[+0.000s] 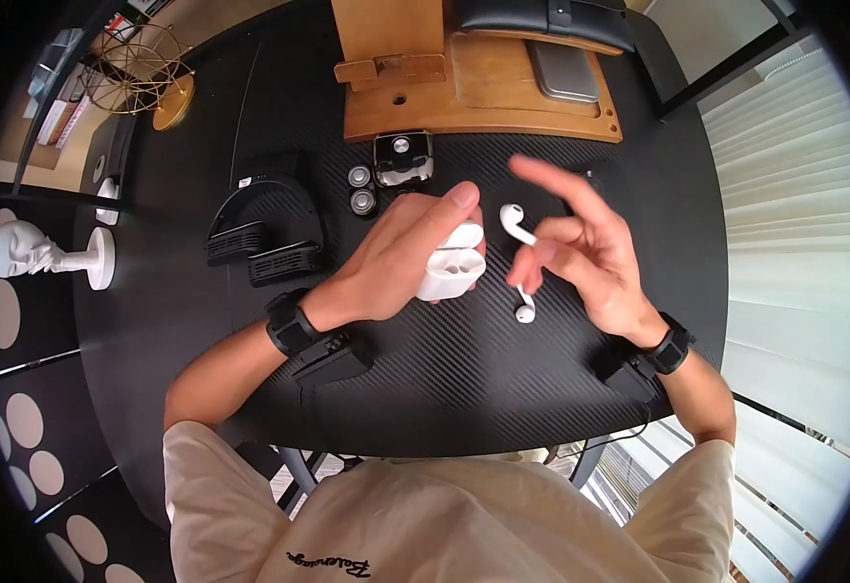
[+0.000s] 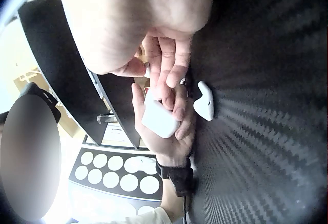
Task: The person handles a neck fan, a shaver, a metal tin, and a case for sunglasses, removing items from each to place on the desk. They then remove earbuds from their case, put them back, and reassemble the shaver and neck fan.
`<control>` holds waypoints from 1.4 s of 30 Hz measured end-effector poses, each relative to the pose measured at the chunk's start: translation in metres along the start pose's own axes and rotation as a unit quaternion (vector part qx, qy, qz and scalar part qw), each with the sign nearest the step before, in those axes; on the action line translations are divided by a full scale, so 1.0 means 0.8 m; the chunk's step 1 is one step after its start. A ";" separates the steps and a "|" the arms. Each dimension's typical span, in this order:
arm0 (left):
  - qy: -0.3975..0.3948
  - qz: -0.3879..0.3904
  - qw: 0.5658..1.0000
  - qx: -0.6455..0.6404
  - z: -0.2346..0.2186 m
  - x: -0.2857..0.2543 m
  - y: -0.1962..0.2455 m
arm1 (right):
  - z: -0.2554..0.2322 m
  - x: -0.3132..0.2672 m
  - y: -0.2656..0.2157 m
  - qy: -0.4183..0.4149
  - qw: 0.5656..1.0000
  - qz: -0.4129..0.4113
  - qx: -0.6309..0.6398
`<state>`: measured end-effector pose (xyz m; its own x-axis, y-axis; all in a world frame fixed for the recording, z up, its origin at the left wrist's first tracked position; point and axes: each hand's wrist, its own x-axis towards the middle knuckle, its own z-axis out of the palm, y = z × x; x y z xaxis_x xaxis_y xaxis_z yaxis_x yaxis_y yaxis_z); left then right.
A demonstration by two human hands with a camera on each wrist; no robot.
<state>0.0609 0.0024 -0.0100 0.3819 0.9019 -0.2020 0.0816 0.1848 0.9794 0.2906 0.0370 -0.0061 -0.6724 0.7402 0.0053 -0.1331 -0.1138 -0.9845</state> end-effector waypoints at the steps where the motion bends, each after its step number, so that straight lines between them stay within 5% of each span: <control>1: -0.002 -0.002 1.000 -0.006 -0.001 -0.001 0.001 | -0.002 0.000 0.000 -0.023 0.999 0.020 -0.028; 5: 0.003 0.029 1.000 0.001 0.002 0.001 -0.008 | -0.007 0.001 0.010 -0.093 0.994 -0.006 -0.054; 28: -0.016 0.072 0.996 0.045 0.006 -0.001 -0.008 | -0.001 0.004 0.015 -0.079 0.996 0.035 -0.003; 31: -0.035 0.049 0.996 0.065 0.001 -0.001 -0.006 | 0.002 0.006 0.018 -0.048 0.998 -0.034 -0.025; 42: -0.004 0.052 0.998 0.026 0.006 0.001 -0.015 | -0.008 0.003 0.011 -0.028 0.998 0.036 -0.050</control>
<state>0.0643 -0.0010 -0.0221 0.3990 0.9116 -0.0988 0.0875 0.0694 0.9937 0.2923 0.0417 -0.0162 -0.7173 0.6942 -0.0599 -0.0116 -0.0978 -0.9951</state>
